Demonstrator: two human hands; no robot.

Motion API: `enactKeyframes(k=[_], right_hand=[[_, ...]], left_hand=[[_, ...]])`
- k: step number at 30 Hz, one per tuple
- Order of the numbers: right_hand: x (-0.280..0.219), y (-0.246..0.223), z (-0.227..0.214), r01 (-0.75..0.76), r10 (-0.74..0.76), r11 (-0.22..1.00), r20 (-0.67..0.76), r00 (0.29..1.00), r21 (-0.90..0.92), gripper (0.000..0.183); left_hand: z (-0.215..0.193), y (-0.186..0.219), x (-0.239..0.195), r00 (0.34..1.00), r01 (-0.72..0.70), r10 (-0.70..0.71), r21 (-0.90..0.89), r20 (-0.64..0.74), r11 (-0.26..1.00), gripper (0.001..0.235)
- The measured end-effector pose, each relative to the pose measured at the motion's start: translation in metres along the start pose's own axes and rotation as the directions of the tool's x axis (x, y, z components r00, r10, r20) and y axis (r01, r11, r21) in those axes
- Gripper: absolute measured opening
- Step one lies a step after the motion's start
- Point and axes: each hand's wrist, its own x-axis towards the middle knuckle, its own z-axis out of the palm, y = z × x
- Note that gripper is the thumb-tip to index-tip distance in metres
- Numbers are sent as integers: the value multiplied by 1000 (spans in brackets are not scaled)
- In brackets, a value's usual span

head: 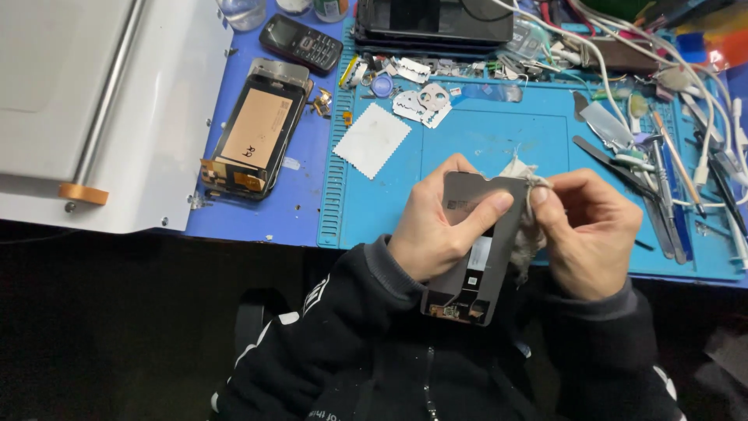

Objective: Cleaning and prepping a smartphone screen replacement part at a workbench.

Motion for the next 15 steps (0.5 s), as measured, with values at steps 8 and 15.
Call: enactKeyframes(k=[8, 15], right_hand=[[36, -43, -49, 268, 68, 789, 513, 856, -552, 17], [66, -51, -48, 376, 223, 710, 696, 683, -595, 19]], left_hand=[[-1, 2, 0, 971, 38, -34, -10, 237, 999, 27], [-3, -2, 3, 946, 39, -104, 213, 306, 976, 27]])
